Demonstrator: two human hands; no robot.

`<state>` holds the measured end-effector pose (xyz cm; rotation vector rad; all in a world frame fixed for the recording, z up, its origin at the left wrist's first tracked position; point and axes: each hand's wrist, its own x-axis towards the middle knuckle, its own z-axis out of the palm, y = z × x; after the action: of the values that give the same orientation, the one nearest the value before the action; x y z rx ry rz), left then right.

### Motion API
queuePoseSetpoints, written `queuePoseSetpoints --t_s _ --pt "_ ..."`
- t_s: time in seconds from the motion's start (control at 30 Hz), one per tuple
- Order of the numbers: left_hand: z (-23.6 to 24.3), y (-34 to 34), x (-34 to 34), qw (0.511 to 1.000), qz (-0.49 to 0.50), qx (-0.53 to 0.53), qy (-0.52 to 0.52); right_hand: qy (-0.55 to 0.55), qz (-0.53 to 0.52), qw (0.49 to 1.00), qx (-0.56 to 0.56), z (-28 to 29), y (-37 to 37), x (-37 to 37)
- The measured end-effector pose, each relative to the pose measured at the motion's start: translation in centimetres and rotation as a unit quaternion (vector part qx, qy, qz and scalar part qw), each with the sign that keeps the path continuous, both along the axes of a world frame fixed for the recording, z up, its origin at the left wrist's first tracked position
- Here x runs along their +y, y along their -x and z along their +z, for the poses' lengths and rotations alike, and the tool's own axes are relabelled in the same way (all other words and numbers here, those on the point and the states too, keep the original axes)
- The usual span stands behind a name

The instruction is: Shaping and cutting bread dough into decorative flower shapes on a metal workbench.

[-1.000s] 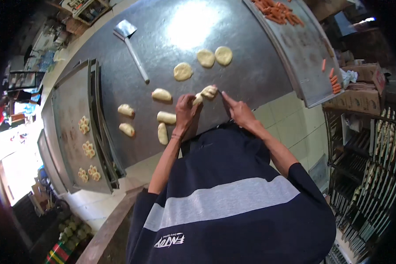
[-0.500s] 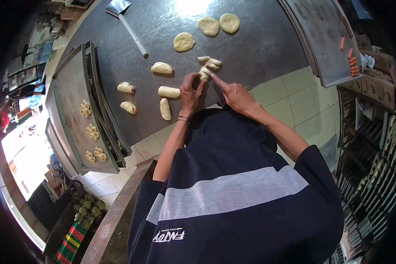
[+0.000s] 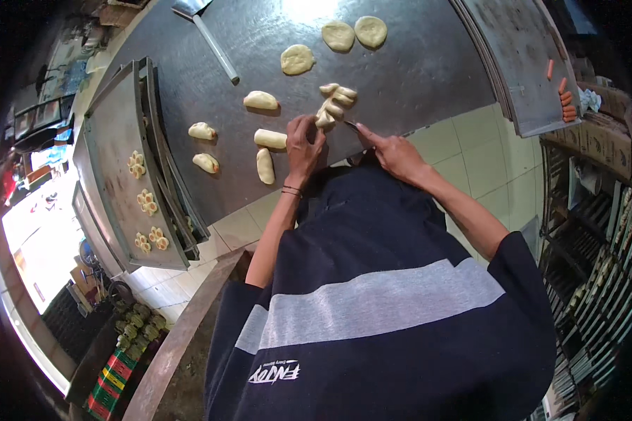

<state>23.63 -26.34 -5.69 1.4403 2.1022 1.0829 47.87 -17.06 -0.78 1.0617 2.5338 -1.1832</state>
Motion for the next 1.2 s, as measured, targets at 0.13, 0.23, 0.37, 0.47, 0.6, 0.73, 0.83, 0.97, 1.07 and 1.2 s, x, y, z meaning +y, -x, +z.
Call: queuePoseSetpoints --t_s 0.13,0.23,0.37,0.47,0.6,0.73,0.83,0.97,1.07,1.2 --pt "1.2 0.5 1.5 0.999 0.004 0.013 -0.032 0.002 0.001 0.999 0.041 4.0 2.8 2.6" --pt "1.4 -1.0 1.6 0.994 0.051 -0.099 -0.012 0.001 -0.033 0.995 0.098 4.7 4.3 2.2" --pt "1.1 -1.0 2.3 0.999 0.024 -0.027 0.013 0.009 -0.021 0.996 0.084 2.2 4.7 2.3" --pt "0.5 -0.6 3.8 0.999 0.021 -0.021 -0.021 -0.024 -0.023 0.998 0.054 0.2 5.5 2.8" --pt "1.9 -0.6 2.7 0.998 -0.011 -0.063 -0.016 -0.093 -0.005 0.995 0.020 -0.4 4.7 0.8" --pt "3.0 1.3 5.6 0.999 -0.019 0.030 0.005 -0.091 0.049 0.995 -0.013 1.7 3.1 4.7" --pt "1.8 1.7 2.9 1.000 0.025 0.006 0.009 -0.007 0.030 0.999 -0.019 3.4 0.5 4.1" --pt "2.2 1.4 0.6 0.999 0.050 0.019 0.000 -0.036 -0.100 0.994 -0.030 5.5 -0.6 5.4" --pt "2.5 2.8 1.3 0.998 -0.005 0.058 0.009 -0.100 -0.206 0.972 0.045 4.4 -0.2 8.9" --pt "1.8 5.2 2.3 0.993 -0.067 0.093 0.020 -0.173 -0.224 0.959 0.020 0.0 0.2 12.3"
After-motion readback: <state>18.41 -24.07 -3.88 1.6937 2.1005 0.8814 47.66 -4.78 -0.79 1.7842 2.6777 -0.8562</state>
